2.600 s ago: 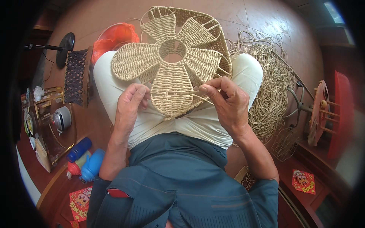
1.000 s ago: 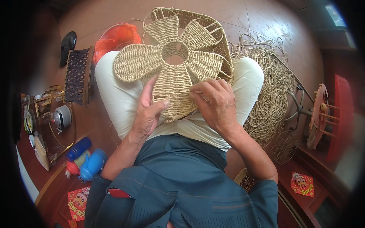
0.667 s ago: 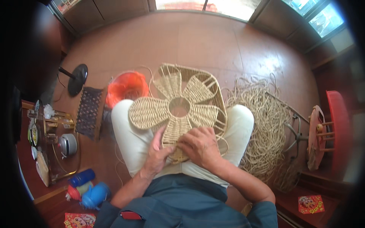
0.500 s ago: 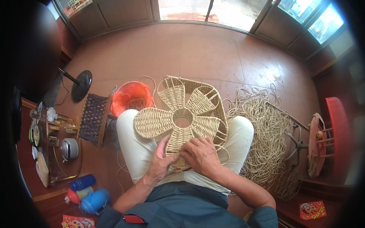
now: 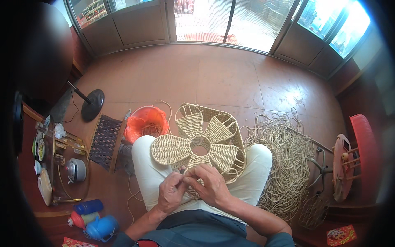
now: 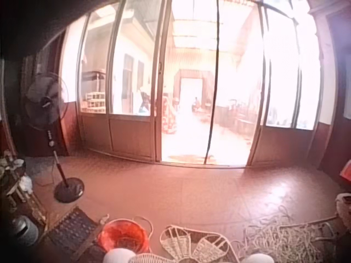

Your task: The person is manually weaving a flower-shaped decorative item using straw or wicker material.

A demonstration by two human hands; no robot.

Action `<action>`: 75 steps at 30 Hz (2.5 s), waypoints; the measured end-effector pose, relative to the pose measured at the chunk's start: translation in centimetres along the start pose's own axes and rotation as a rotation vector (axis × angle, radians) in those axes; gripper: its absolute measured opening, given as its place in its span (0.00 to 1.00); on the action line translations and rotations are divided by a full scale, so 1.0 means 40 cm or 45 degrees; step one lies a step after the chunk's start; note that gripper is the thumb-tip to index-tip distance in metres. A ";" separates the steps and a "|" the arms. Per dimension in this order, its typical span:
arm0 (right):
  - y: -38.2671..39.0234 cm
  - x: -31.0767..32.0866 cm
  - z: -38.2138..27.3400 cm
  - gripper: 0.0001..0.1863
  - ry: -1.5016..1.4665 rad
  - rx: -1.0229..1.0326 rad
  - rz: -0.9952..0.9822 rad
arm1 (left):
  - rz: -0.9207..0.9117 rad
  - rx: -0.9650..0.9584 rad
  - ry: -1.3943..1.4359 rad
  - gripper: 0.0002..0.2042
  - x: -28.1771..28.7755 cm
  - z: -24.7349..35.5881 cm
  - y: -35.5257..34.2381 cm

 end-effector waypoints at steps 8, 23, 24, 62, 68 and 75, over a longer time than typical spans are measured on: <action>0.035 -0.038 0.023 0.12 -0.460 -0.471 -0.016 | 0.009 0.326 0.460 0.08 0.055 -0.005 -0.013; 0.068 -0.007 0.065 0.09 -0.318 -0.575 0.069 | -0.026 0.609 0.717 0.16 0.027 -0.052 -0.003; 0.069 -0.003 0.064 0.09 -0.289 -0.565 0.085 | -0.014 0.596 0.732 0.16 0.030 -0.057 -0.003; 0.087 0.013 0.078 0.08 -0.140 -0.559 0.083 | 0.087 0.901 1.098 0.16 -0.048 -0.129 0.058; 0.091 0.007 0.087 0.08 -0.155 -0.535 0.105 | 0.091 0.852 1.035 0.17 -0.065 -0.127 0.057; 0.085 0.007 0.082 0.08 -0.102 -0.508 0.093 | 0.068 0.846 0.983 0.17 -0.075 -0.132 0.048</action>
Point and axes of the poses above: each hand's wrist, its own y-axis away from the middle knuckle, its own x-axis out of the back of the hand, z = x × y, the point moved 4 cm from there along -y, towards the middle knuckle, and after that the axes turned 3 degrees about z, right-handed, at the moved point
